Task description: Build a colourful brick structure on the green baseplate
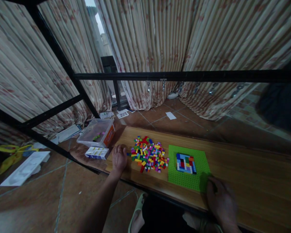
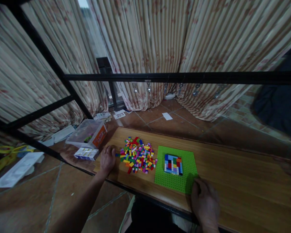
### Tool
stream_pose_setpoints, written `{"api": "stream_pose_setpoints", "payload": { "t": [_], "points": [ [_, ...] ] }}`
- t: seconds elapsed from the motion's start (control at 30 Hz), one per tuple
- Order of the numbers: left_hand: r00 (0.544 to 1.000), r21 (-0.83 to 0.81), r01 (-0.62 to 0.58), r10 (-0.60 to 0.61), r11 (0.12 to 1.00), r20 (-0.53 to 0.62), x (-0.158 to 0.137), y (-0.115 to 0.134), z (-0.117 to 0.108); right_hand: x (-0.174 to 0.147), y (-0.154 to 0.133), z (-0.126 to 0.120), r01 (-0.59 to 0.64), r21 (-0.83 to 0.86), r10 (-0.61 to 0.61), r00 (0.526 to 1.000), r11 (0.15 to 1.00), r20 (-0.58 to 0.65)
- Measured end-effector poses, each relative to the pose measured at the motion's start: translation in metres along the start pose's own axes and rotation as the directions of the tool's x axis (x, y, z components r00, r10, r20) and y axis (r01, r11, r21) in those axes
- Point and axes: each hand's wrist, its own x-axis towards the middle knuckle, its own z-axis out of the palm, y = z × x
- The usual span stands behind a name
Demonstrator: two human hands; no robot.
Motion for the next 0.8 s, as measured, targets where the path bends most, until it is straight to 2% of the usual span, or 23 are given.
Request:
{"api": "stream_pose_setpoints", "payload": {
  "t": [0.13,0.27,0.37,0.43,0.6,0.8],
  "points": [
    [0.988,-0.159,-0.103,0.12,0.982,0.102,-0.013,0.027,0.003,-0.001,0.004,0.001,0.015,-0.003,-0.015,1.0,1.0,0.007],
    [0.977,-0.239,-0.103,0.143,0.966,0.158,-0.018,0.037,0.001,-0.001,0.005,0.002,-0.014,-0.001,0.014,1.0,1.0,0.026],
    [0.98,-0.23,-0.083,0.122,0.97,0.16,-0.014,0.026,-0.003,-0.001,0.002,0.001,-0.029,0.019,0.028,0.999,0.999,0.023],
    [0.979,-0.189,-0.109,0.138,0.976,0.147,-0.006,0.013,-0.004,0.0,0.0,0.0,-0.039,0.038,0.038,0.999,0.999,0.029],
    [0.975,-0.117,-0.153,0.169,0.981,0.143,0.027,-0.015,0.003,0.002,-0.002,-0.002,-0.077,0.047,0.075,0.996,0.996,0.054],
    [0.955,0.006,-0.231,0.225,0.973,0.195,0.053,-0.02,0.016,0.009,0.005,-0.012,-0.137,0.056,0.129,0.982,0.989,0.138]
  ]
}}
